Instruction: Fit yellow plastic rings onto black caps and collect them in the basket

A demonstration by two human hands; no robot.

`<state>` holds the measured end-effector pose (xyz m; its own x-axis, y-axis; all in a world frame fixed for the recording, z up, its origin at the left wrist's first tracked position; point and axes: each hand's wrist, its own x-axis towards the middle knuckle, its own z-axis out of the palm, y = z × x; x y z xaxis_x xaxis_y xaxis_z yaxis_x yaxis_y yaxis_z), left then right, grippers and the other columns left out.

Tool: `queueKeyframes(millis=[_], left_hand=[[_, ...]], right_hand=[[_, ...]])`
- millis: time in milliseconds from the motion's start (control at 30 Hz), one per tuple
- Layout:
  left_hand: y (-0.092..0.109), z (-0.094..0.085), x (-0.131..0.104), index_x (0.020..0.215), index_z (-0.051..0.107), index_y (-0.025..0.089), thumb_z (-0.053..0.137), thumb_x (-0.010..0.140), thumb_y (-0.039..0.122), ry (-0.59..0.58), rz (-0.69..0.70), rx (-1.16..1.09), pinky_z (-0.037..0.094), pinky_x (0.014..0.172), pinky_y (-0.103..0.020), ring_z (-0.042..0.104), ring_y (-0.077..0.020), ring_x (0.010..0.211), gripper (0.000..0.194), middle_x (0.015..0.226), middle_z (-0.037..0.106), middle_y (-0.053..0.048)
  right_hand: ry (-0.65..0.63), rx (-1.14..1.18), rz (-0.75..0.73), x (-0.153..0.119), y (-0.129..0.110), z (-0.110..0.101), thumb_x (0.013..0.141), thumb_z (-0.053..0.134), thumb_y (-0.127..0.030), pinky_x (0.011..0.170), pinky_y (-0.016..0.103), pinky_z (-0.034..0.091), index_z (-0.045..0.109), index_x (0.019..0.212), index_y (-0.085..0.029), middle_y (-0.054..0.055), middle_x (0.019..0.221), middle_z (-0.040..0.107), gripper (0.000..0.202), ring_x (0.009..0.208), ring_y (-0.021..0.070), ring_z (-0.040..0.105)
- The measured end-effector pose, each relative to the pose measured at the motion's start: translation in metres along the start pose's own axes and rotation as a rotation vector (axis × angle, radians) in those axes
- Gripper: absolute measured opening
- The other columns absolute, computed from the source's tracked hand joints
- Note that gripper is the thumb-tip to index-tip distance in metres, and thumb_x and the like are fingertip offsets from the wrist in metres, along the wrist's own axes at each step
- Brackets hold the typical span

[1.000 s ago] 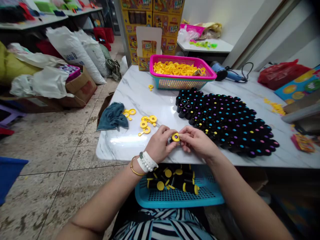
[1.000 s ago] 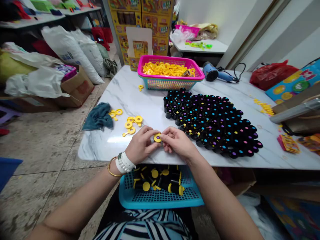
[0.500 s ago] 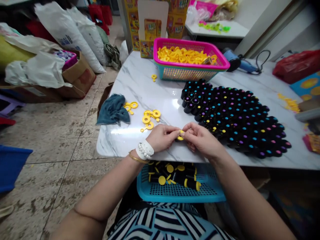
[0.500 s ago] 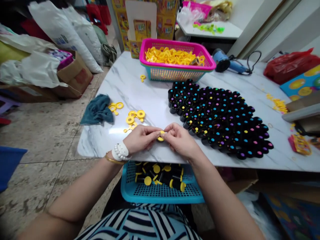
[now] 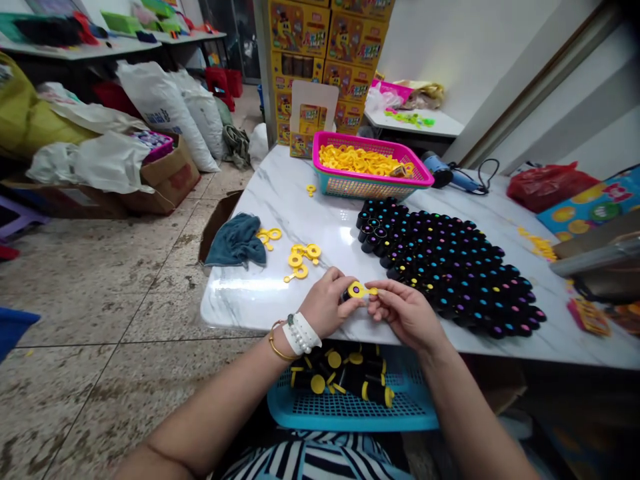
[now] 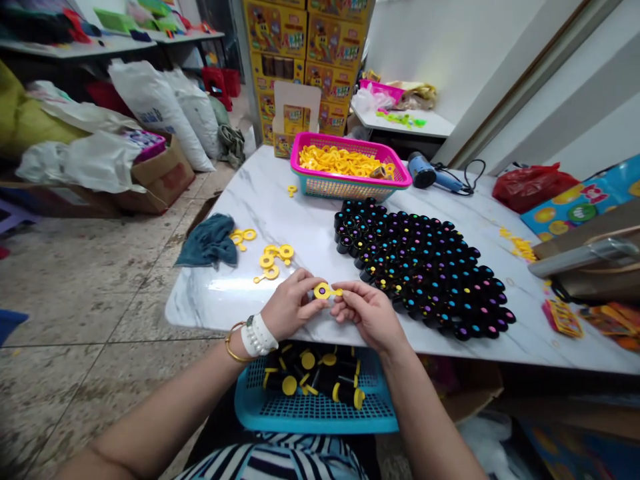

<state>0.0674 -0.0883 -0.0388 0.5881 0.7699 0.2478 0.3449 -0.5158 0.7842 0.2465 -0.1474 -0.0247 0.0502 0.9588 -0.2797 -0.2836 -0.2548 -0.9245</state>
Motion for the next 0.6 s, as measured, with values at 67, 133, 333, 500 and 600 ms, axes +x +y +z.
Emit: queueKeyframes(millis=[67, 133, 333, 500, 600], left_hand=[[0.001, -0.001, 0.000, 0.101, 0.067, 0.018, 0.065, 0.083, 0.027, -0.019, 0.003, 0.023, 0.048, 0.075, -0.028, 0.054, -0.0148, 0.078, 0.021, 0.090, 0.052, -0.003], [0.002, -0.002, 0.001, 0.097, 0.067, 0.018, 0.065, 0.083, 0.027, -0.033, -0.008, 0.043, 0.047, 0.073, -0.027, 0.054, -0.0148, 0.076, 0.017, 0.086, 0.051, -0.002], [0.004, 0.003, 0.006, 0.088, 0.064, 0.016, 0.061, 0.084, 0.029, -0.063, -0.052, 0.177, 0.048, 0.071, -0.029, 0.055, -0.0162, 0.072, 0.014, 0.076, 0.051, -0.001], [0.012, 0.005, -0.002, 0.103, 0.060, 0.015, 0.056, 0.086, 0.026, -0.140, -0.108, 0.368, 0.051, 0.068, -0.031, 0.060, -0.0199, 0.078, 0.021, 0.092, 0.058, -0.006], [0.015, -0.007, -0.019, 0.120, 0.053, 0.014, 0.057, 0.084, 0.023, -0.198, -0.018, 0.403, 0.053, 0.072, -0.030, 0.061, -0.0199, 0.083, 0.037, 0.100, 0.058, -0.008]], right_hand=[[-0.039, -0.036, 0.033, 0.008, -0.004, 0.002, 0.071, 0.077, -0.040, 0.040, 0.018, 0.041, 0.066, 0.088, -0.015, -0.001, 0.063, 0.063, 0.032, 0.046, 0.0080, 0.055], [-0.121, -0.145, 0.084, 0.020, -0.010, 0.006, 0.072, 0.077, -0.040, 0.033, 0.016, 0.029, 0.063, 0.088, -0.016, -0.007, 0.055, 0.054, 0.032, 0.037, 0.0038, 0.043], [-0.257, -0.391, 0.142, 0.039, -0.019, 0.013, 0.078, 0.070, -0.037, 0.033, 0.016, 0.019, 0.048, 0.092, -0.022, -0.015, 0.048, 0.037, 0.030, 0.033, 0.0040, 0.027], [-0.159, -0.657, -0.129, 0.012, -0.009, 0.019, 0.080, 0.067, -0.034, 0.046, 0.020, 0.033, 0.052, 0.110, -0.021, -0.010, 0.061, 0.043, 0.037, 0.050, 0.0084, 0.042], [-0.058, -0.760, -0.261, -0.019, 0.004, 0.021, 0.079, 0.068, -0.028, 0.052, 0.021, 0.035, 0.054, 0.108, -0.020, -0.008, 0.065, 0.042, 0.033, 0.057, 0.0100, 0.044]])
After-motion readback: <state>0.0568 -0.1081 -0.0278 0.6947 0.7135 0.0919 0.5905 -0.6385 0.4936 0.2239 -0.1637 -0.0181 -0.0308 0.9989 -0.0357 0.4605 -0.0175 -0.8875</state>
